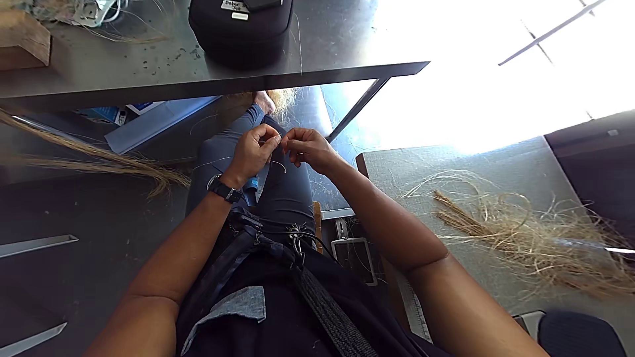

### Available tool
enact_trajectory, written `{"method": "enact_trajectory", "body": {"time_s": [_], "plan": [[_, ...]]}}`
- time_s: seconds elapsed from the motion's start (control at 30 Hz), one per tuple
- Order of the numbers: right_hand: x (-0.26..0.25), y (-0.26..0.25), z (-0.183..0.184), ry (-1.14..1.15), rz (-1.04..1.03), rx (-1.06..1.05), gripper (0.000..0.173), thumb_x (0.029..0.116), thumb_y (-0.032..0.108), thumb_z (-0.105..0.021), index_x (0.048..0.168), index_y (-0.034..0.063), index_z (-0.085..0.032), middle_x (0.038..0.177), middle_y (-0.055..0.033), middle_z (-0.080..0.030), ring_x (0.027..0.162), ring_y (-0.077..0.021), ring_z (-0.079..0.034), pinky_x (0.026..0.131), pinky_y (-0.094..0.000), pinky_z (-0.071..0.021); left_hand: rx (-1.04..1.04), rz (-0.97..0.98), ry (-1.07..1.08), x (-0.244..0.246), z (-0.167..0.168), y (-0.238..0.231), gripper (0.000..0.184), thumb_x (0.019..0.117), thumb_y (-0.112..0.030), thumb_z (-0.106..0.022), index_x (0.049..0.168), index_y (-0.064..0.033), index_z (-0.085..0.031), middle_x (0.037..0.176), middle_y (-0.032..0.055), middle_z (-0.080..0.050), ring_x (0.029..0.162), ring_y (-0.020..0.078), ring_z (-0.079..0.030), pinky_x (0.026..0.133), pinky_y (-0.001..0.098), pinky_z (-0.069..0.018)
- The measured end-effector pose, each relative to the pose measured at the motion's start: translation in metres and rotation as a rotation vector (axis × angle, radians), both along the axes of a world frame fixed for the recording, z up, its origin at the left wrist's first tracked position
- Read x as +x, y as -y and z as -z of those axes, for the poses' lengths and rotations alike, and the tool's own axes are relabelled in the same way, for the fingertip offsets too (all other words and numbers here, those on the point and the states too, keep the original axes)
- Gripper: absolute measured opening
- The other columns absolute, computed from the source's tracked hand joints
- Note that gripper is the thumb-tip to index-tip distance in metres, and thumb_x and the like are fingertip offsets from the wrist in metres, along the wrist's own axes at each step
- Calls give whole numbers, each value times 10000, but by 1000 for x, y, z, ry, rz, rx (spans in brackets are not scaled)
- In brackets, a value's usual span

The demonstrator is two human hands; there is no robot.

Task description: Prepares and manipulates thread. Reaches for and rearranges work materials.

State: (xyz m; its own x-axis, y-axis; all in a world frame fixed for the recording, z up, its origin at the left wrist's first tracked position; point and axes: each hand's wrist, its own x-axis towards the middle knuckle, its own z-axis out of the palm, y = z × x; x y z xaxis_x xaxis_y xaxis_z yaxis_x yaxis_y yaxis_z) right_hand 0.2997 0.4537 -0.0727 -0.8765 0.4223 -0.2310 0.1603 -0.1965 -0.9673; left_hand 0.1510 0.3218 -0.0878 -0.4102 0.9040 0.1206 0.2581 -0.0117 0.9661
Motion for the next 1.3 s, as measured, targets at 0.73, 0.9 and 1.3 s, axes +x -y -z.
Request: {"method": "enact_trajectory", "body": {"time_s": [0.73,0.9,1.3], "plan": [[-2,-1,4,-21,71,-104,110,1026,92,-598,993,0,-649,833,-91,-683,562,-113,-592,505,-251,-522,49,18,372,5,7,-1,141,1057,-140,-553,1076,-29,-637,880,71,-667,539,90,-539,469,204,-461],[-1,-2,3,-38,83,-177,111,1044,103,-568,1010,25,-638,857,-84,-678,569,-113,-591,503,-249,-519,49,47,408,6,8,0,124,1050,-138,-570,1029,-36,-638,872,68,-661,543,83,-537,480,197,-463],[-2,3,4,-67,96,-229,140,1058,111,-530,981,40,-622,821,-64,-661,582,-113,-595,515,-252,-520,107,143,337,-3,8,4,105,1043,-109,-570,1024,-40,-647,846,55,-661,581,93,-575,498,210,-492]]}}
